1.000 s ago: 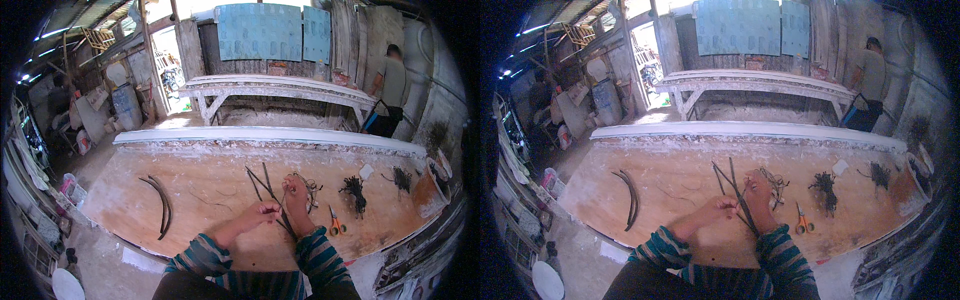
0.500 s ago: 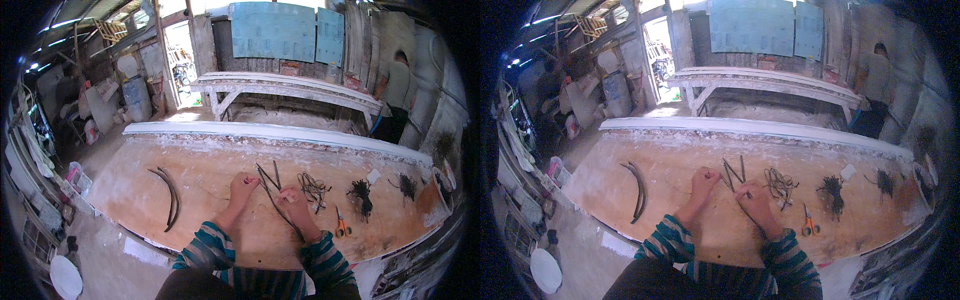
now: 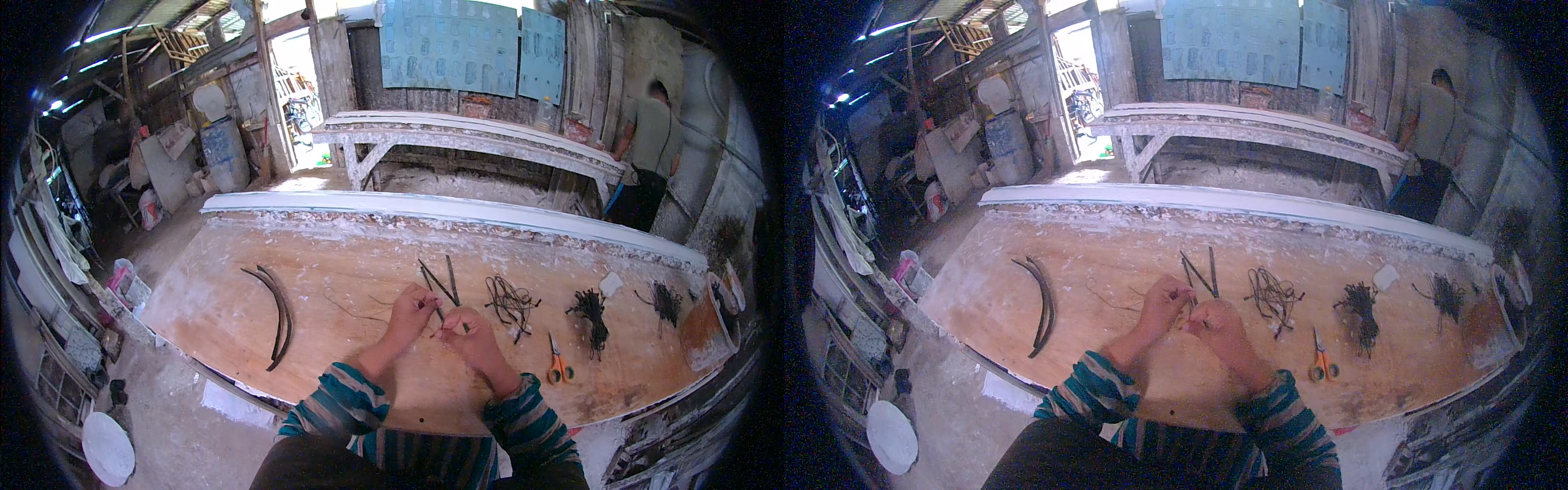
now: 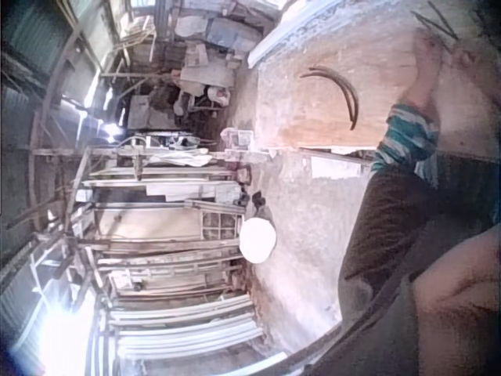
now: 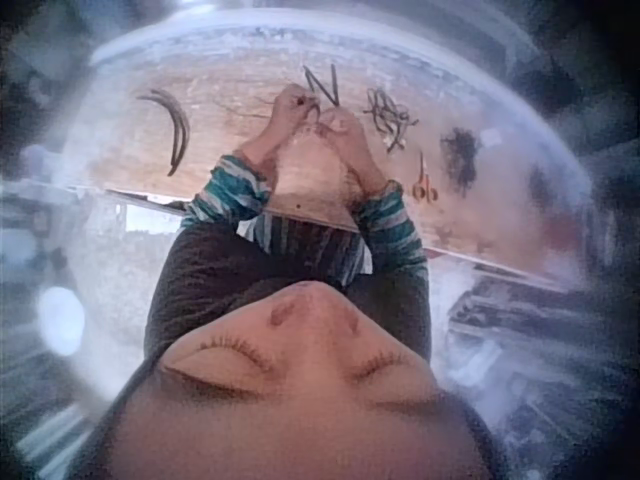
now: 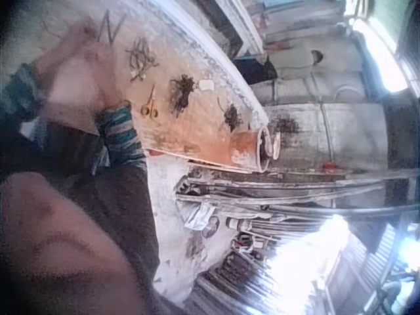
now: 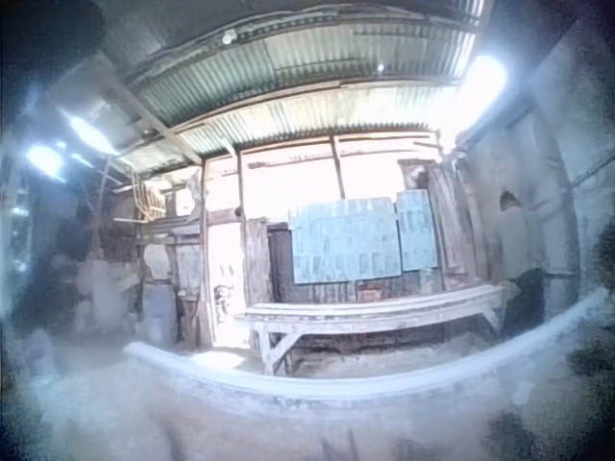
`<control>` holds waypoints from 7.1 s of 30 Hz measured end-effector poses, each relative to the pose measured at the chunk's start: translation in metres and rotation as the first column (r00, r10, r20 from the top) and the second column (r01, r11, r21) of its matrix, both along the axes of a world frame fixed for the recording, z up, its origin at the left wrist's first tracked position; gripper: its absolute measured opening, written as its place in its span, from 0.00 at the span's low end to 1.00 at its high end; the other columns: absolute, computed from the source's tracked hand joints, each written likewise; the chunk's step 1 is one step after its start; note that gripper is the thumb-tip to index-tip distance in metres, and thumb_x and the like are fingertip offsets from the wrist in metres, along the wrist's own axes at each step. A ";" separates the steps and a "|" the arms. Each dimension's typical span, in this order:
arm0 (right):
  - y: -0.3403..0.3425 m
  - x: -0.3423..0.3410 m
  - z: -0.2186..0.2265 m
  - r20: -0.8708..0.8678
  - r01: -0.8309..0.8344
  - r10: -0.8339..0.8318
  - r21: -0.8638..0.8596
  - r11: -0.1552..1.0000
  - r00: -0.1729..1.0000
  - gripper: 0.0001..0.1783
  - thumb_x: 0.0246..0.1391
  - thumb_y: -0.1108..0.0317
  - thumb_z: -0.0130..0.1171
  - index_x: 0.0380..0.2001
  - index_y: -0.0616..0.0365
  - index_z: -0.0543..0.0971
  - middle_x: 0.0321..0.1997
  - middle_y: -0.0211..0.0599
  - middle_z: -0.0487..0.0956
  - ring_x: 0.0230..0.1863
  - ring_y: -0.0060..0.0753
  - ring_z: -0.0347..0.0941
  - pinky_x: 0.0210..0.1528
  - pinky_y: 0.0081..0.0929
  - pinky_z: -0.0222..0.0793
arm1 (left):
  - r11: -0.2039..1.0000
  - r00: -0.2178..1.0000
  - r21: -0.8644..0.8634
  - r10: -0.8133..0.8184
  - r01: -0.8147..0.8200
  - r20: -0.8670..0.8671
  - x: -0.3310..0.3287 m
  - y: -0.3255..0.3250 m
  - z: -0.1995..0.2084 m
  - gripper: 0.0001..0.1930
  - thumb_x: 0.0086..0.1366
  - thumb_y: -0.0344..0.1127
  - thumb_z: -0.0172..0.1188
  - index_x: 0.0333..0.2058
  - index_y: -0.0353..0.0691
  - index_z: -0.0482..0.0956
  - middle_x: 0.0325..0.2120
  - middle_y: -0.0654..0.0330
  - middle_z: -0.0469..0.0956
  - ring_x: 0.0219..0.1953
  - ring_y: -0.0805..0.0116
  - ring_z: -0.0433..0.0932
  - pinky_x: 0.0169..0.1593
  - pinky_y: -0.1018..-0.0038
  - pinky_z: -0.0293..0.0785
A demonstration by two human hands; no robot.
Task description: The person repeatedly ties thin black cords into small bundles by hand on a wooden workbench. A coworker in the background moves around and handles a white curved object. The tied bundles are placed on the table as they are completed.
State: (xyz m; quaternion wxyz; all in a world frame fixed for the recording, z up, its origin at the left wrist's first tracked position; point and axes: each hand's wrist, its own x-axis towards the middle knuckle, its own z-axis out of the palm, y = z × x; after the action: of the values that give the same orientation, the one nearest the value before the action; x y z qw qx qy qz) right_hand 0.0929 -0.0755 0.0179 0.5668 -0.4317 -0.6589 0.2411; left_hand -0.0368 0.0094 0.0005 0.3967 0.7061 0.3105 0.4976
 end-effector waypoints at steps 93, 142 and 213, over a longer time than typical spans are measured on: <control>0.005 0.021 -0.004 0.345 0.254 -0.215 -0.071 0.965 0.914 0.10 0.42 0.62 0.61 0.20 0.58 0.78 0.18 0.38 0.73 0.20 0.37 0.69 0.25 0.30 0.64 | 0.860 0.959 -0.501 0.056 0.096 0.278 -0.025 0.031 0.003 0.06 0.56 0.37 0.58 0.28 0.42 0.75 0.18 0.71 0.68 0.17 0.83 0.62 0.21 0.86 0.59; 0.009 0.029 -0.007 0.262 0.212 -0.192 -0.052 0.976 0.946 0.05 0.44 0.74 0.58 0.25 0.60 0.72 0.22 0.30 0.74 0.27 0.21 0.72 0.30 0.18 0.66 | 0.820 0.823 0.570 0.286 0.054 -0.490 -0.014 0.010 0.002 0.12 0.47 0.40 0.62 0.35 0.57 0.78 0.47 0.68 0.65 0.54 0.62 0.59 0.55 0.42 0.38; 0.004 0.099 0.008 -0.873 -0.362 0.223 0.058 0.930 0.434 0.08 0.53 0.65 0.52 0.32 0.58 0.72 0.28 0.28 0.74 0.29 0.23 0.72 0.33 0.21 0.72 | 0.991 0.977 -0.122 0.019 -0.046 -0.210 -0.063 0.055 -0.003 0.08 0.54 0.31 0.58 0.32 0.34 0.78 0.26 0.62 0.77 0.28 0.74 0.72 0.32 0.75 0.68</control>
State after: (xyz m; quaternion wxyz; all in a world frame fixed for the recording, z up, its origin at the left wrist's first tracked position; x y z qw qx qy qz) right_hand 0.1924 -0.0716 0.0262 0.7382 -0.1681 -0.3291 0.5644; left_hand -0.0996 0.0648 -0.0024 0.3976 0.7228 0.3928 0.4064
